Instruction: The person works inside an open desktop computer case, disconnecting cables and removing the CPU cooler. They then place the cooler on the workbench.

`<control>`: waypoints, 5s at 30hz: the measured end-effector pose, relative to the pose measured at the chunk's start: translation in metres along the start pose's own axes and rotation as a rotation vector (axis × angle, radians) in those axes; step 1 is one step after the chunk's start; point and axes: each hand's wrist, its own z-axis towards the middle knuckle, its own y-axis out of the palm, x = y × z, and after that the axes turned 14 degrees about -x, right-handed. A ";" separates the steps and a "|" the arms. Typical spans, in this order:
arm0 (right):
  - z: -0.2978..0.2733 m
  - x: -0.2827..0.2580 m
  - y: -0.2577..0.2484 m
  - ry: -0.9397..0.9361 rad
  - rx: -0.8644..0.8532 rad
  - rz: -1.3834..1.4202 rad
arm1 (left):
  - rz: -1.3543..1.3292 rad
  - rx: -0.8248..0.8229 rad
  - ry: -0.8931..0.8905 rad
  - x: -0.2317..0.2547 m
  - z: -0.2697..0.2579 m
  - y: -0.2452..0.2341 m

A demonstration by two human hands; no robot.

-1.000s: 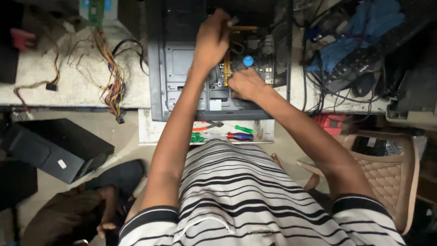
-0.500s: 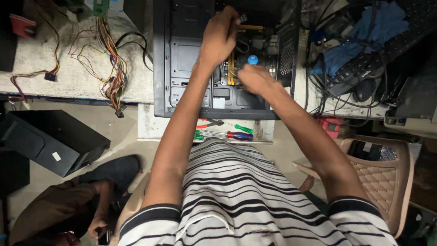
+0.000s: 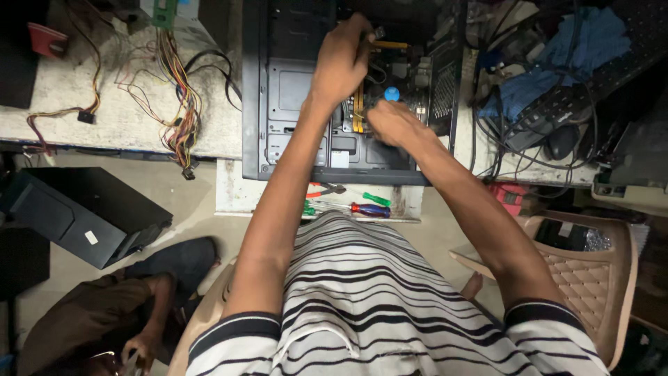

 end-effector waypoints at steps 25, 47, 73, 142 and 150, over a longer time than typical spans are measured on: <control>-0.114 -0.009 -0.034 -0.084 0.729 0.639 | -0.347 0.028 -0.121 0.007 0.002 0.000; 0.043 0.102 -0.012 -0.063 0.914 1.229 | 0.265 -0.429 -0.775 -0.092 -0.010 0.122; 0.044 0.080 -0.008 0.090 0.526 1.042 | 0.314 -0.172 -0.575 0.075 -0.048 0.032; -0.155 -0.068 0.014 0.072 0.730 0.360 | 0.747 -0.518 -0.064 -0.162 0.009 0.154; -0.155 -0.065 0.020 0.124 0.716 0.337 | 0.660 -0.618 -0.229 -0.159 0.009 0.147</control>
